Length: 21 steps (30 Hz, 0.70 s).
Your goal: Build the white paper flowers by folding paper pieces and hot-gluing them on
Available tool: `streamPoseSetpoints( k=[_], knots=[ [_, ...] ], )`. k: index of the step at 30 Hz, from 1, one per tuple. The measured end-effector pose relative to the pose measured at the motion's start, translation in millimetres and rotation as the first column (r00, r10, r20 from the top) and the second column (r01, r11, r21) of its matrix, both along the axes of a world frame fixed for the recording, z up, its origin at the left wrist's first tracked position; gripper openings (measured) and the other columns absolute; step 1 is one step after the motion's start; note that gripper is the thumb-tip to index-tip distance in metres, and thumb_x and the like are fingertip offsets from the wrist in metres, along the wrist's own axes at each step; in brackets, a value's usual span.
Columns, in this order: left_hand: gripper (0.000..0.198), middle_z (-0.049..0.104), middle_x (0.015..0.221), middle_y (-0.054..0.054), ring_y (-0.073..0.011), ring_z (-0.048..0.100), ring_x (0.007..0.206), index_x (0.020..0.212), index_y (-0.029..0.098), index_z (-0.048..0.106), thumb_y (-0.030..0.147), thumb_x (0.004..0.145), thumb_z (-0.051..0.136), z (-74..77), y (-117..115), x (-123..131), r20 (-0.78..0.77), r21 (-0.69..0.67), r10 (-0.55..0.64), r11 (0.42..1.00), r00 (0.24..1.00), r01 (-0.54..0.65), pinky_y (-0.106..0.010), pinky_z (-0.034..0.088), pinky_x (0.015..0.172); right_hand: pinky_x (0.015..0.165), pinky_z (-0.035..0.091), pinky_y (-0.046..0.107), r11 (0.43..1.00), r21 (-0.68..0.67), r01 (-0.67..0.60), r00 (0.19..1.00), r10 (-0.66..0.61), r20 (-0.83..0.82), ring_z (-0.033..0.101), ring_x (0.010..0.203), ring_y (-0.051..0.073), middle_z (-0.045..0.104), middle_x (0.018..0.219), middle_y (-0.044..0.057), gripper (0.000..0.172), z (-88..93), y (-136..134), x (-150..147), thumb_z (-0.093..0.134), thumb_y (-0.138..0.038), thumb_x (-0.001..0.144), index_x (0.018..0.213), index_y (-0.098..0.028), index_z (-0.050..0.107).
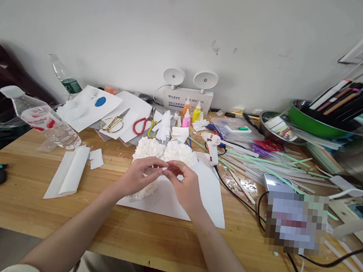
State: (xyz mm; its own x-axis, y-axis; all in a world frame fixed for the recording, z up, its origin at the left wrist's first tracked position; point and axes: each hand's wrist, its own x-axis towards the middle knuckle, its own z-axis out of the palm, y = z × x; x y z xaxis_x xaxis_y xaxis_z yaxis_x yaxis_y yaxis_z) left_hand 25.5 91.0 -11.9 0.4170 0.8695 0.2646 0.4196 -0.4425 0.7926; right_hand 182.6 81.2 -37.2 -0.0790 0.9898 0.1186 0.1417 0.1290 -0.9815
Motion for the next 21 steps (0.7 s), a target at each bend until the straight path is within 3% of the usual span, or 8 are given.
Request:
streamPoseSetpoints(
  k=[9, 21],
  knots=[
    [0.02, 0.064, 0.087, -0.001, -0.0119, 0.056, 0.077, 0.095, 0.019, 0.057, 0.017, 0.078, 0.047, 2.5, -0.9, 0.6, -0.05, 0.068, 0.033, 0.997, 0.998, -0.03, -0.024, 0.044, 0.071, 0.074, 0.046, 0.032, 0.999, -0.02, -0.039, 0.999, 0.039, 0.024, 0.059, 0.076, 0.017, 0.066, 0.086, 0.004, 0.018, -0.9, 0.5, 1.3, 0.06, -0.031, 0.073, 0.085, -0.019, 0.064],
    [0.016, 0.063, 0.083, -0.002, -0.0117, 0.056, 0.074, 0.09, 0.019, 0.058, 0.019, 0.077, 0.049, 0.4, -0.4, 0.2, -0.027, 0.058, 0.078, 0.995, 0.997, -0.077, -0.023, 0.046, 0.069, 0.073, 0.046, 0.03, 0.995, -0.04, -0.095, 0.995, 0.096, 0.023, 0.057, 0.075, 0.016, 0.061, 0.079, 0.002, 0.011, -0.7, 1.3, 2.7, 0.056, -0.031, 0.075, 0.078, -0.02, 0.057]
  ],
)
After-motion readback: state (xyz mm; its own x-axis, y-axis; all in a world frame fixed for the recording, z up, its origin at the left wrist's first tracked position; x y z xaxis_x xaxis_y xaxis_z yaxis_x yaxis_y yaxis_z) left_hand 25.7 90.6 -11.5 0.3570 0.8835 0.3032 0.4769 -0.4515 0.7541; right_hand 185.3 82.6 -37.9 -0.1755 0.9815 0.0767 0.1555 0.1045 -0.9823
